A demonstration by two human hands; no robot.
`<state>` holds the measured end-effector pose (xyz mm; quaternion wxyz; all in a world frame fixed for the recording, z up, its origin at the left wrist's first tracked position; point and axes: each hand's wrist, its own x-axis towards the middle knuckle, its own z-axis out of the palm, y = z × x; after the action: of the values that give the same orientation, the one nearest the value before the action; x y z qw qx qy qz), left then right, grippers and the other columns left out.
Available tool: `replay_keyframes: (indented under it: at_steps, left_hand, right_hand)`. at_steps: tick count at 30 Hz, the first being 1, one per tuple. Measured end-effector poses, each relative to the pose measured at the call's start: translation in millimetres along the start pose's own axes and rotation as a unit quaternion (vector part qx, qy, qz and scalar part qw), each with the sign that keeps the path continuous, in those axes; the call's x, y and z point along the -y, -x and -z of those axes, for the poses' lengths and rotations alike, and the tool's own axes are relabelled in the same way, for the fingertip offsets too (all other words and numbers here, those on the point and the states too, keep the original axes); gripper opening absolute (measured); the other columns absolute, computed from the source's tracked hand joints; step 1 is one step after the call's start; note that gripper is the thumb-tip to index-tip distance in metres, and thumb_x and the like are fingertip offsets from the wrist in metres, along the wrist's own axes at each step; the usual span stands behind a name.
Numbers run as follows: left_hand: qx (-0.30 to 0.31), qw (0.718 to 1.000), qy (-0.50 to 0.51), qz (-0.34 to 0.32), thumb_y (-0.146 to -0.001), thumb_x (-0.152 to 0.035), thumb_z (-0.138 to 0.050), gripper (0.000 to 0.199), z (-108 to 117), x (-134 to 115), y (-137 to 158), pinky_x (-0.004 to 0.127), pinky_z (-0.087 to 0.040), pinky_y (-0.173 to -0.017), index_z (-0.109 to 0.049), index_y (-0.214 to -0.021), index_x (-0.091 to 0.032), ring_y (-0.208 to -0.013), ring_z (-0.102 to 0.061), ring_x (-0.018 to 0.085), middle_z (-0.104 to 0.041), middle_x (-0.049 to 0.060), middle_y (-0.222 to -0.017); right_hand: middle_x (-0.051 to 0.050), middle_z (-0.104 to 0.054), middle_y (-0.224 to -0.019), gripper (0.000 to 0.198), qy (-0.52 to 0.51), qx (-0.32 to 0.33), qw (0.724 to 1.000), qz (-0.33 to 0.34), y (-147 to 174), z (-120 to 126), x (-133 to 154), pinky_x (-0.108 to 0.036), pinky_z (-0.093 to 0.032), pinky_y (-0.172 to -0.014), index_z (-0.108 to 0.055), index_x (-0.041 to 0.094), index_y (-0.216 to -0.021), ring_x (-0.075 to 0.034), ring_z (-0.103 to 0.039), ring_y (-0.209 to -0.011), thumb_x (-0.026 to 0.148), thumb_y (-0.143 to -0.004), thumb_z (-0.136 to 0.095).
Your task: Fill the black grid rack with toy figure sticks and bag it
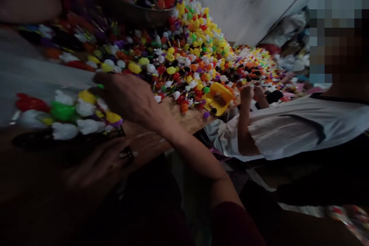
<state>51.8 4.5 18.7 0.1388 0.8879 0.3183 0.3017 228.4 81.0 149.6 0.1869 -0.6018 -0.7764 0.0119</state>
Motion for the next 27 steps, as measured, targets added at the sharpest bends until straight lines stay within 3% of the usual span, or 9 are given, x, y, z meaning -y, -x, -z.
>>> replay_keyframes:
  at_steps: [2,4,8,11,14,19,23,27]
  left_hand:
    - [0.046,0.998,-0.039,-0.009,-0.097,-0.015,-0.044,0.043,-7.9,1.8,-5.6,0.027,-0.058,-0.078,-0.059,-0.135,-0.028,-0.102,-0.072,0.019,-0.071,0.004,-0.126]
    - [0.095,0.994,-0.043,0.032,-0.094,-0.013,-0.042,0.046,-15.2,5.8,-22.9,0.027,-0.059,-0.075,-0.059,-0.135,-0.021,-0.099,-0.073,0.021,-0.070,0.007,-0.125]
    - [0.109,0.979,-0.071,0.158,-0.090,-0.014,-0.044,0.053,-16.9,20.4,-54.1,0.031,-0.059,-0.083,-0.052,-0.142,-0.018,-0.110,-0.069,0.026,-0.063,0.011,-0.137]
    - [0.108,0.978,-0.084,0.155,-0.090,-0.014,-0.043,0.052,-15.9,25.5,-54.3,0.033,-0.058,-0.084,-0.054,-0.141,-0.017,-0.110,-0.069,0.027,-0.064,0.011,-0.135]
    - [0.079,0.985,-0.107,0.109,-0.091,-0.012,-0.040,0.049,-17.6,16.8,-46.5,0.031,-0.058,-0.082,-0.058,-0.136,-0.018,-0.110,-0.069,0.025,-0.064,0.008,-0.135]
    - [0.048,0.988,-0.149,-0.008,-0.094,-0.011,-0.040,0.047,-25.4,0.4,-50.1,0.026,-0.058,-0.070,-0.060,-0.135,-0.019,-0.100,-0.071,0.020,-0.071,0.005,-0.124]
    - [0.068,0.982,-0.177,-0.002,-0.091,-0.010,-0.045,0.044,-39.6,4.5,-57.7,0.025,-0.054,-0.058,-0.065,-0.129,-0.018,-0.081,-0.073,0.018,-0.075,0.005,-0.108]
    - [0.018,0.981,-0.193,-0.029,-0.093,-0.009,-0.046,0.038,-56.1,4.3,-59.3,0.023,-0.049,-0.048,-0.069,-0.122,-0.019,-0.066,-0.072,0.015,-0.076,0.004,-0.102]
  right_hand:
    - [0.000,-0.070,-0.084,0.027,0.003,-0.072,0.997,-0.030,29.4,-0.7,-16.7,-0.023,-0.036,-0.065,-0.070,0.020,-0.098,-0.011,-0.060,-0.072,0.033,-0.104,-0.047]
    - [-0.001,-0.068,-0.076,0.030,0.001,-0.098,0.992,-0.085,66.2,-12.8,-34.1,-0.024,-0.036,-0.062,-0.068,0.020,-0.088,-0.012,-0.059,-0.066,0.032,-0.103,-0.045]
    - [-0.004,-0.070,-0.076,0.022,-0.022,-0.090,0.969,-0.227,133.6,-42.2,-76.3,-0.025,-0.042,-0.064,-0.071,0.018,-0.097,-0.015,-0.062,-0.066,0.025,-0.096,-0.050]
    - [-0.008,-0.073,-0.087,0.024,0.012,-0.115,0.942,-0.314,156.1,-46.0,-116.9,-0.028,-0.046,-0.072,-0.072,0.018,-0.101,-0.019,-0.067,-0.076,0.023,-0.092,-0.050]
    - [-0.011,-0.073,-0.095,0.023,0.084,-0.133,0.929,-0.335,153.3,-37.8,-155.5,-0.030,-0.046,-0.077,-0.072,0.018,-0.093,-0.022,-0.066,-0.085,0.021,-0.091,-0.050]
    - [-0.012,-0.069,-0.099,0.027,0.169,-0.089,0.908,-0.372,126.4,-26.4,-195.7,-0.030,-0.037,-0.065,-0.071,0.018,-0.091,-0.020,-0.058,-0.077,0.017,-0.094,-0.044]
    - [-0.012,-0.069,-0.092,0.027,0.135,-0.081,0.902,-0.403,99.8,-27.7,-212.8,-0.031,-0.036,-0.069,-0.071,0.017,-0.088,-0.021,-0.058,-0.079,0.031,-0.098,-0.050]
    - [-0.013,-0.069,-0.085,0.027,0.083,-0.086,0.889,-0.441,74.0,-34.4,-220.8,-0.033,-0.040,-0.074,-0.072,0.014,-0.084,-0.023,-0.060,-0.082,0.038,-0.092,-0.063]
